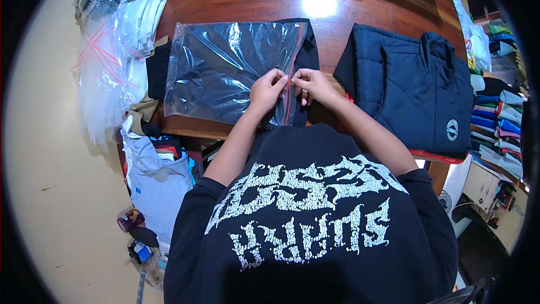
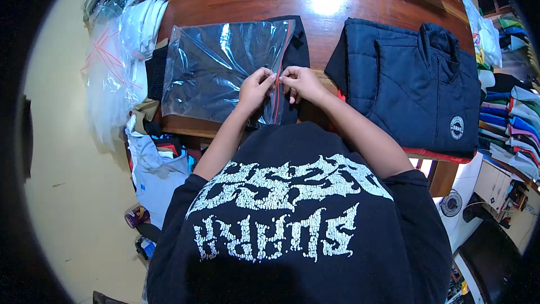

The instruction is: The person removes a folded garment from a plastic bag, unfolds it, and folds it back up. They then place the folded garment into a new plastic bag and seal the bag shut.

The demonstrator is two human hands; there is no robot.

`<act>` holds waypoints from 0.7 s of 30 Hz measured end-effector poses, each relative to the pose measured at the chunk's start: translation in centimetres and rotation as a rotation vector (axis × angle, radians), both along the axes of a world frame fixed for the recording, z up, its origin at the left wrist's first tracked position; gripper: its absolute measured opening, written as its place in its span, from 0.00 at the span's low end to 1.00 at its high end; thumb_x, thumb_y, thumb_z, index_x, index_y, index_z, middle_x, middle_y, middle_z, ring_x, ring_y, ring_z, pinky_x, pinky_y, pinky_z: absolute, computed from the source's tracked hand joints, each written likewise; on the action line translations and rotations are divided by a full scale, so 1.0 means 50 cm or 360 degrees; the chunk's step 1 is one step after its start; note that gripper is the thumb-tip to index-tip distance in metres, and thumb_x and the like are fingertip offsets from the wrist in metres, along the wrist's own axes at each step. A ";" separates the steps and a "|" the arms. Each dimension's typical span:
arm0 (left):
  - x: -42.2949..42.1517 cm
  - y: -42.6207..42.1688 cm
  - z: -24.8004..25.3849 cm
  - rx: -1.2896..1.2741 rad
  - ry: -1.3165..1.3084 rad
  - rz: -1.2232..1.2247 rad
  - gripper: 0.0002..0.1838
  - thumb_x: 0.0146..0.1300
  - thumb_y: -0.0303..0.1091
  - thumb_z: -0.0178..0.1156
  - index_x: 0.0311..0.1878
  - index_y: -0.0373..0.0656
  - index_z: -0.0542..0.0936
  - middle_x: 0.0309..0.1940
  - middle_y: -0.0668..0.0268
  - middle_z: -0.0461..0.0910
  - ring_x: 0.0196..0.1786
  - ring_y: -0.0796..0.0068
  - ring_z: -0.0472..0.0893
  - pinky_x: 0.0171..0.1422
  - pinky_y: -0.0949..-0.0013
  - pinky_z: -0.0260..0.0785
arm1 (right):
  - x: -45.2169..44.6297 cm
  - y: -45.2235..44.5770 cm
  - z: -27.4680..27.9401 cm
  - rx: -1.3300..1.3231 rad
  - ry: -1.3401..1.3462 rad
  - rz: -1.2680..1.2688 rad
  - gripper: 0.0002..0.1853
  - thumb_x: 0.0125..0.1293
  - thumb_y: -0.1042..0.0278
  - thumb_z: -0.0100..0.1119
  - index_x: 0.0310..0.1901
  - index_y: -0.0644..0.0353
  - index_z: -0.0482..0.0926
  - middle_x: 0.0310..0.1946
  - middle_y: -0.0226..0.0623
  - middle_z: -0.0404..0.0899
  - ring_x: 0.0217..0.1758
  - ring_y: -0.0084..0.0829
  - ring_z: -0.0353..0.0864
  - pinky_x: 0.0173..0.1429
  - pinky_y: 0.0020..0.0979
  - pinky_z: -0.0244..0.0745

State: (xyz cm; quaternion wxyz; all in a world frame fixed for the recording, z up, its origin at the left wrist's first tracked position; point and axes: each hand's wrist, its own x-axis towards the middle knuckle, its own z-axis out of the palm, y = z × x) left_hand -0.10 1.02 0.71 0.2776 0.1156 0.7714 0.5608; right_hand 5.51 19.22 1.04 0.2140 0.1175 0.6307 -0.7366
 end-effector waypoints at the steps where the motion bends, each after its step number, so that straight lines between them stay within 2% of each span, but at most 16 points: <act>1: 0.000 0.000 0.001 0.0009 -0.0017 0.0000 0.09 0.69 0.36 0.57 0.38 0.40 0.77 0.23 0.71 0.77 0.24 0.83 0.74 0.30 0.75 0.67 | 0.000 0.000 0.000 -0.0009 0.0003 0.0000 0.10 0.72 0.62 0.53 0.41 0.61 0.75 0.25 0.33 0.78 0.16 0.24 0.79 0.17 0.23 0.71; 21: -0.002 -0.003 -0.010 0.0107 -0.0069 0.0013 0.09 0.70 0.35 0.57 0.38 0.40 0.77 0.23 0.71 0.76 0.24 0.84 0.73 0.29 0.76 0.66 | 0.002 0.001 -0.002 -0.0005 0.0013 -0.0001 0.10 0.72 0.62 0.53 0.41 0.60 0.75 0.25 0.33 0.79 0.16 0.24 0.79 0.16 0.23 0.70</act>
